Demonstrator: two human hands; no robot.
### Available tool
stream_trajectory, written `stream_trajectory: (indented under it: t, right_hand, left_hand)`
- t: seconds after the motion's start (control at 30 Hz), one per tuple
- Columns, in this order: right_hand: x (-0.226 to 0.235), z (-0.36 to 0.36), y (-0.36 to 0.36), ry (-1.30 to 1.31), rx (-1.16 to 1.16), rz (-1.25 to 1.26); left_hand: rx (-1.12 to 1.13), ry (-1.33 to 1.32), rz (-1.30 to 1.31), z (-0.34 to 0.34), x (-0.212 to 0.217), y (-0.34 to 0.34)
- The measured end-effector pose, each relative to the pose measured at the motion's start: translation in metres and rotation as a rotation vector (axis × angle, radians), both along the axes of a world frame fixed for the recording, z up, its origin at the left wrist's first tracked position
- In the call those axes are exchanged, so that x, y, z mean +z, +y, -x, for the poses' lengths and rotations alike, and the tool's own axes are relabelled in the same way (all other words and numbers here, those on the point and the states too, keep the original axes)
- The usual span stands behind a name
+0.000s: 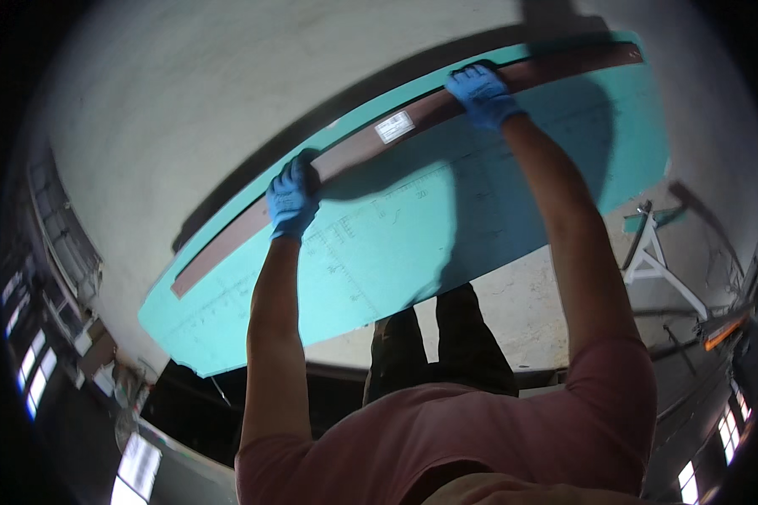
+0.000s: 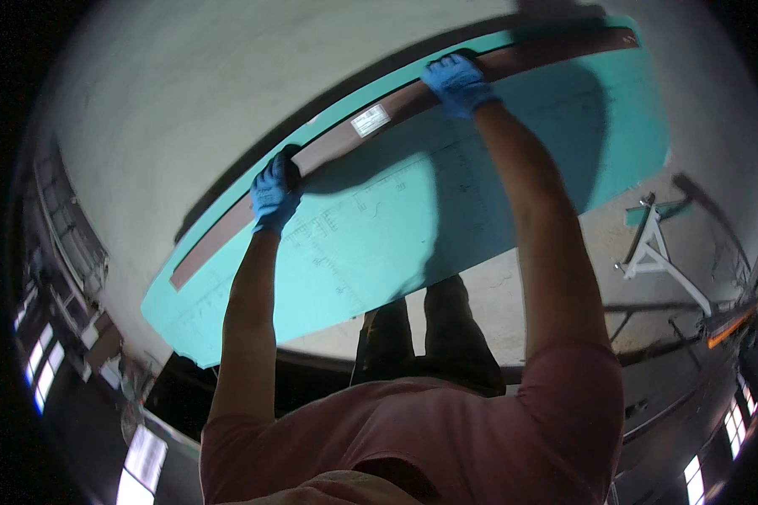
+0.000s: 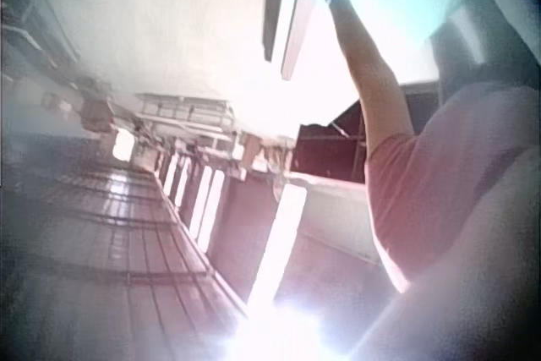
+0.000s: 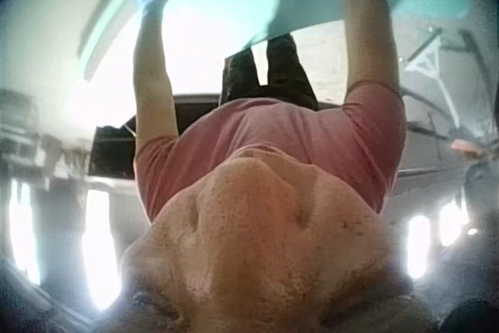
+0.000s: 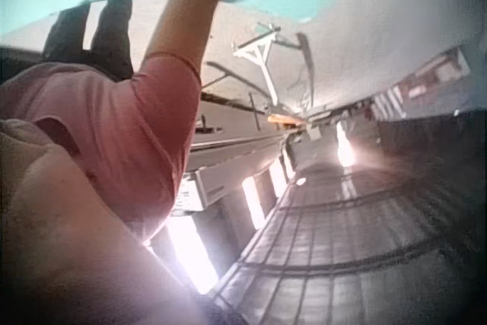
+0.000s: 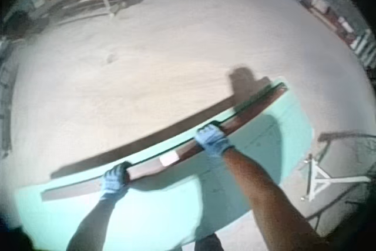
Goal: The person picks up long, thin wooden planks from a workbench and places them one by one onto a teal mat on the floor. The person repeats this process, moving several planks from the bench to the mat.
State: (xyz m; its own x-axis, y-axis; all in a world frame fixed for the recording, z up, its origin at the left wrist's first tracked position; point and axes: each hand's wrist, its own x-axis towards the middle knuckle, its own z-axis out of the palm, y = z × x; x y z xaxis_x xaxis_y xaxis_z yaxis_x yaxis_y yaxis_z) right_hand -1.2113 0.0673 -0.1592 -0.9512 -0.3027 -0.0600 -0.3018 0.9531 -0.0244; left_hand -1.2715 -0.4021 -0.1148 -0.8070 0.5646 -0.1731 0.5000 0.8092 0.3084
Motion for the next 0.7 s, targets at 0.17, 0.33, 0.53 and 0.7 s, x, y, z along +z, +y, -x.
stream_trajectory:
  t: [0.17,0.33,0.53,0.7]
  right_hand:
    - [0.011,0.006,-0.002,-0.128,-0.014,-0.012]
    - [0.018,0.009,-0.003,-0.248,-0.081,-0.099]
    - [0.026,0.013,-0.007,-0.321,-0.134,-0.172]
    - [0.017,0.019,-0.004,-0.394,-0.155,-0.241]
  left_hand:
    - [0.014,0.116,0.071,-0.007,-0.007,-0.006]
    - [-0.032,-0.059,0.257,-0.002,-0.010,-0.005]
    - [-0.048,0.007,0.341,-0.002,-0.034,-0.013]
    - [-0.065,0.120,0.278,0.001,-0.047,-0.009]
